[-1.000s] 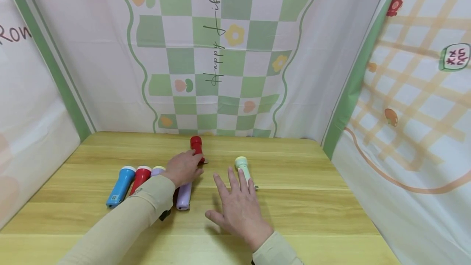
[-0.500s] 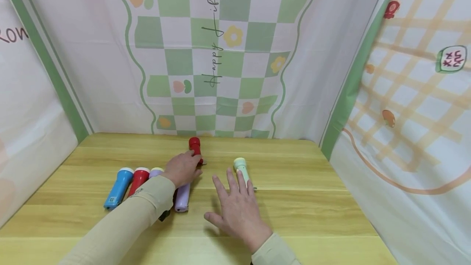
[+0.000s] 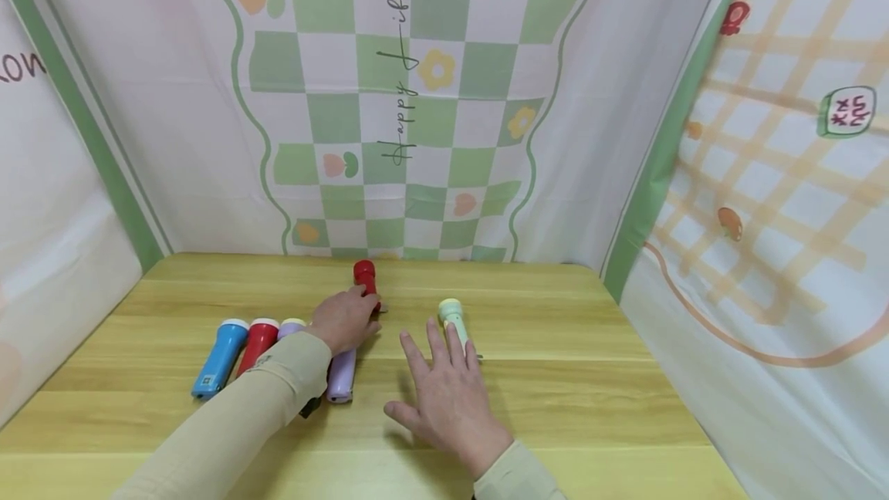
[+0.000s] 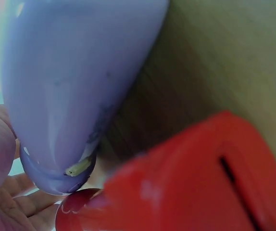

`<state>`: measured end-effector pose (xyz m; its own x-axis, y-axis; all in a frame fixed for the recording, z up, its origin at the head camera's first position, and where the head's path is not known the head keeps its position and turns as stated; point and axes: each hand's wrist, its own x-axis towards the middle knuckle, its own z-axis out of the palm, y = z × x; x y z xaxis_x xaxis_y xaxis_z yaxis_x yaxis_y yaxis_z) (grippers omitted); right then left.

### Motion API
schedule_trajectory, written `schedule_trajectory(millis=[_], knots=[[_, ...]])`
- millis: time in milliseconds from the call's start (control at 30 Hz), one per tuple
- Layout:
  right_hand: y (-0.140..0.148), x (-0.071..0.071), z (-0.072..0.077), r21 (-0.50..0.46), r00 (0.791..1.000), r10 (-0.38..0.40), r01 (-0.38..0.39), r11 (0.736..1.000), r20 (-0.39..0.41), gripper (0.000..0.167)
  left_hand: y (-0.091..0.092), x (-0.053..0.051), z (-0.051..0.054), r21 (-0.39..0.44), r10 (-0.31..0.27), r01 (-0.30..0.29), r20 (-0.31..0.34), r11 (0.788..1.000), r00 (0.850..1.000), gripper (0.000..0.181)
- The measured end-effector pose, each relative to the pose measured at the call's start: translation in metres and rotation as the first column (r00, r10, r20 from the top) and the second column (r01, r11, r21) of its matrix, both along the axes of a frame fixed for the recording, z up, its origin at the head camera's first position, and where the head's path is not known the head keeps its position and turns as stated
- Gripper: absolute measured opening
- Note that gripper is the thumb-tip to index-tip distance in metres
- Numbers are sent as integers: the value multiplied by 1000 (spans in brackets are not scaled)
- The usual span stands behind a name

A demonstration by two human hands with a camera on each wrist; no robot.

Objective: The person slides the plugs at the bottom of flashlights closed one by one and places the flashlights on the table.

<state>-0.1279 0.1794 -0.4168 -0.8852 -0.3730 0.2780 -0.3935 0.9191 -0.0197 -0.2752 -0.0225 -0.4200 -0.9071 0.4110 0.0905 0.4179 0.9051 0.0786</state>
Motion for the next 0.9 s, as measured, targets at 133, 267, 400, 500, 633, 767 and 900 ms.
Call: schedule_trajectory(millis=[133, 267, 400, 500, 633, 767, 900], knots=[[1, -1, 0, 8, 1000, -6, 6, 1000, -4, 96, 2, -1, 0, 1, 2, -2, 6, 1000, 1000, 43], [1, -2, -1, 7, 1000, -12, 12, 1000, 7, 97, 3, -1, 0, 7, -3, 3, -1, 1000, 1000, 42], [2, -3, -3, 2, 1000, -17, 17, 1000, 24, 97, 4, -1, -1, 0, -7, 7, 3, 1000, 1000, 41], [2, -3, -4, -4, 999, -16, 16, 1000, 31, 98, 5, -2, -2, -1, -3, 3, 9, 1000, 1000, 42], [2, -3, -4, -12, 999, -14, 14, 1000, 31, 98, 5, -4, -3, -5, -1, 1, 6, 1000, 1000, 43], [2, -3, -4, -13, 999, -16, 16, 1000, 32, 98, 5, -4, -2, -9, 3, -3, 14, 1000, 1000, 44], [2, -2, -5, -10, 999, -19, 20, 1000, 38, 98, 6, -4, -2, -9, 12, -12, 29, 1000, 999, 47]])
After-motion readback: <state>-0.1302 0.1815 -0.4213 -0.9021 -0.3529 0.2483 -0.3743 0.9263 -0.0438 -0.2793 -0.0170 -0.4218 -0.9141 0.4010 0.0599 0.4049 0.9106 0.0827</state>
